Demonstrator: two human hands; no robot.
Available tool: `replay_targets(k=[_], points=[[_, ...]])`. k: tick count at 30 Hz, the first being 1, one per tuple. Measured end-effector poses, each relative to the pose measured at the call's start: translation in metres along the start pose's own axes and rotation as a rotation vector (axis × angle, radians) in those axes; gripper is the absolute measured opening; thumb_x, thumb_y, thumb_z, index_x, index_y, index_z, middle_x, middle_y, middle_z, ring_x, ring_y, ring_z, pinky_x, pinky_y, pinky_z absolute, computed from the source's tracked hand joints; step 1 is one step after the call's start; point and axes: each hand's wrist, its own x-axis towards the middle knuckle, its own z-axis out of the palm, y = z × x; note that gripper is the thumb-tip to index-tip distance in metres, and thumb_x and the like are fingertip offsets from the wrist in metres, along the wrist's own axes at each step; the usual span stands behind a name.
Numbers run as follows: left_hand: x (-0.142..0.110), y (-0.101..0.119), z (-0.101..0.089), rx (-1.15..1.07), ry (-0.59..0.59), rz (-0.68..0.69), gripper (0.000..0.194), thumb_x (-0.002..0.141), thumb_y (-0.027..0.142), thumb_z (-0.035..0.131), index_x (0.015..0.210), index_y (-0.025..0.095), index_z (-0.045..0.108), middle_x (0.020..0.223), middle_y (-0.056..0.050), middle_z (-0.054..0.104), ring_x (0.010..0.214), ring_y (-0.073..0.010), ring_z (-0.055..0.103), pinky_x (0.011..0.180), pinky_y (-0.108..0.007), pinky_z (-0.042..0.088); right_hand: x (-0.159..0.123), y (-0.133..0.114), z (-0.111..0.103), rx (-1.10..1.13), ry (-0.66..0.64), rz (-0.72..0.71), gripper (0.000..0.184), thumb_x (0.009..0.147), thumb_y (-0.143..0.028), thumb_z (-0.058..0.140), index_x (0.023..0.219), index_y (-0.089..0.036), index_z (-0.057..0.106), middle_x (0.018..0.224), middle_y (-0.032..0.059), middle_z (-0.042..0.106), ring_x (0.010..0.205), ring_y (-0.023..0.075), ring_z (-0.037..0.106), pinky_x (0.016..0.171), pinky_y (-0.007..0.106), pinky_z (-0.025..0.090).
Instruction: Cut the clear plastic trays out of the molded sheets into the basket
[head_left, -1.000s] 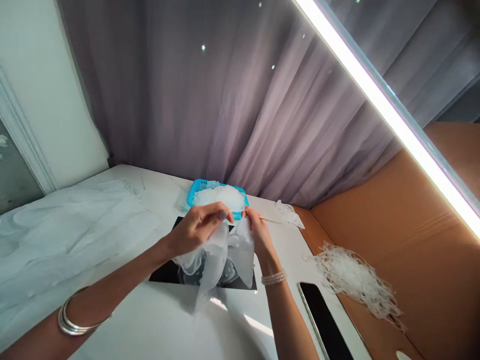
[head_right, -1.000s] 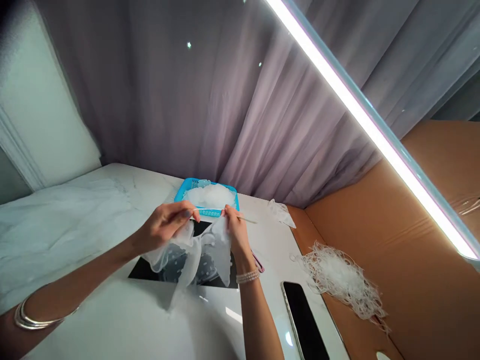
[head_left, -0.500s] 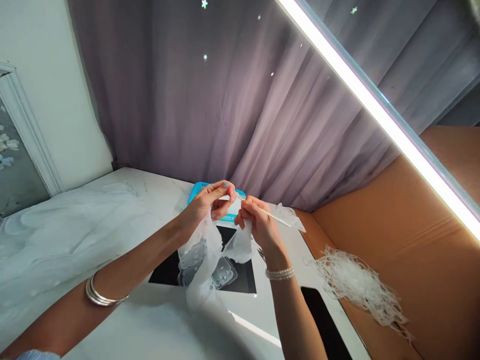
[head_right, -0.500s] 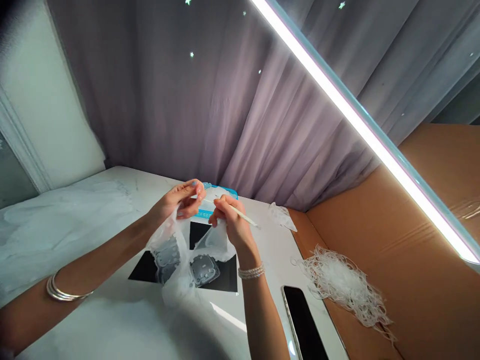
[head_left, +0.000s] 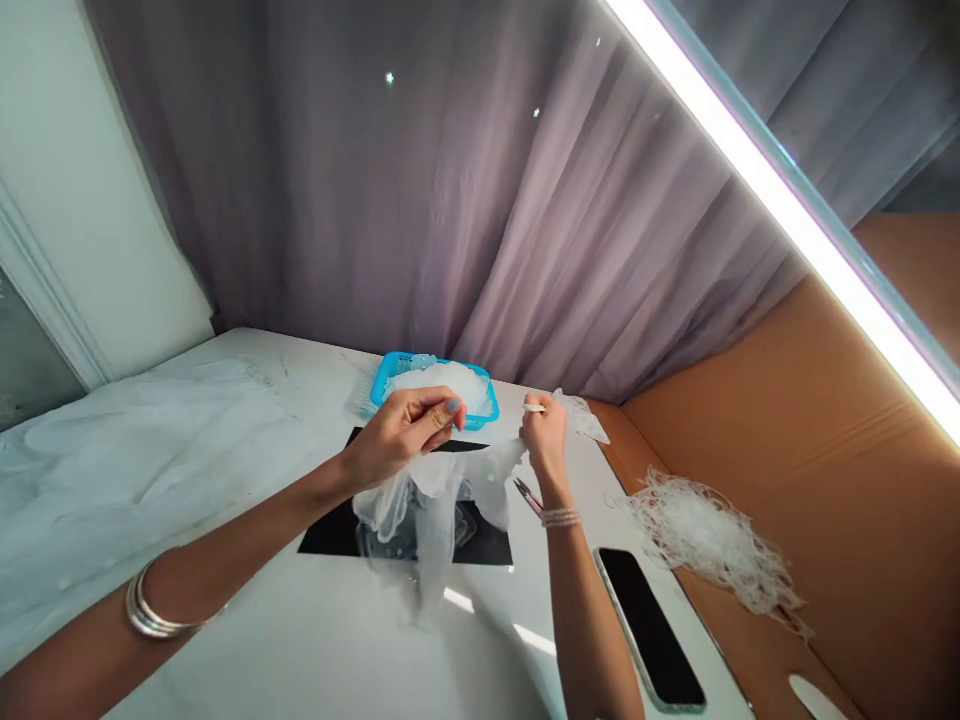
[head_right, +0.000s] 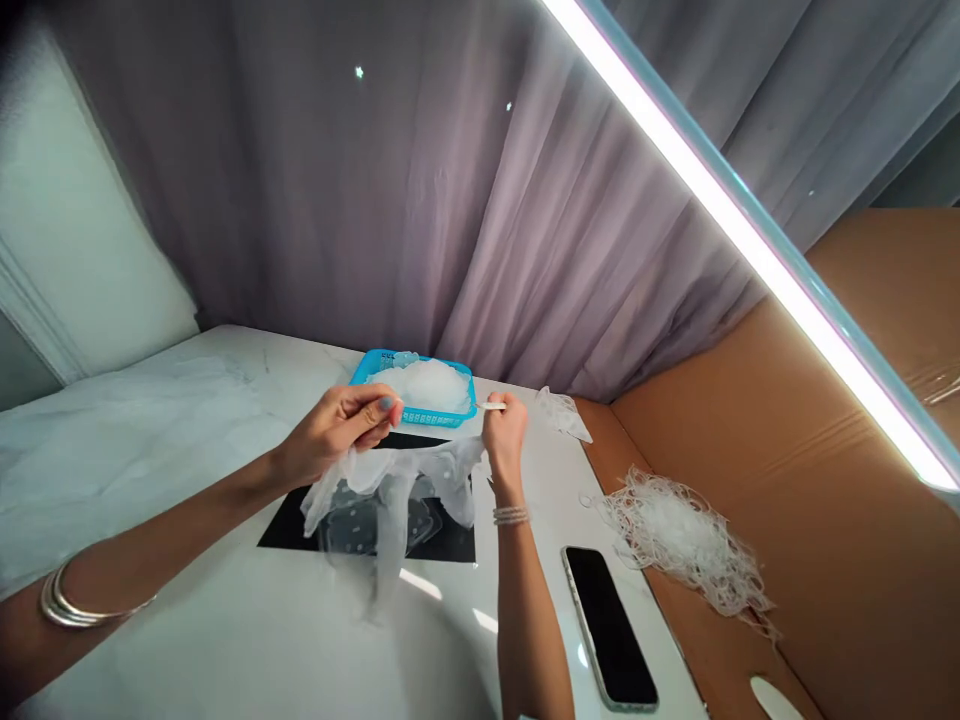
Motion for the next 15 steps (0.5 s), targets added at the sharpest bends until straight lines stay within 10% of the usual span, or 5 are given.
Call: replay_targets(k=[7, 11, 15], points=[[0.018, -0.039, -0.011, 0.476, -0.131, -0.03, 0.064, 0.064, 0.056, 0.08, 0.118, 0.024, 0.065, 0.112, -0.007, 0.066, 0.093, -0.0237, 0.058, 0.076, -0.031, 0.041, 0.007, -0.025, 0.004, 0.045, -0.082, 0.006, 0.037, 0.095, -0.041, 0.04, 0.063, -0.025, 0.033, 0.051, -0.0055, 0.043, 0.047, 0.0117, 0.037, 0.047, 0.025, 0.029], [0.02, -0.052, -0.024, 0.731, -0.349, -0.026, 0.037, 0.075, 0.043, 0.073, 0.106, 0.024, 0.073, 0.082, -0.005, 0.066, 0.087, -0.0249, 0.057, 0.079, -0.033, 0.038, -0.003, -0.031, -0.004, -0.027, -0.243, -0.128, 0.039, 0.097, -0.045, 0.046, 0.066, -0.022, 0.046, 0.065, -0.0007, 0.059, 0.058, 0.0128, 0.047, 0.057, 0.025, 0.034], [0.028, -0.049, -0.029, 0.725, -0.438, 0.034, 0.018, 0.086, 0.035, 0.063, 0.075, 0.025, 0.073, 0.064, -0.001, 0.058, 0.085, -0.0226, 0.053, 0.088, -0.035, 0.036, -0.02, -0.023, -0.014, -0.132, -0.699, -0.256, 0.036, 0.091, -0.051, 0.059, 0.073, -0.019, 0.061, 0.063, -0.0023, 0.058, 0.058, 0.0126, 0.047, 0.056, 0.024, 0.033]])
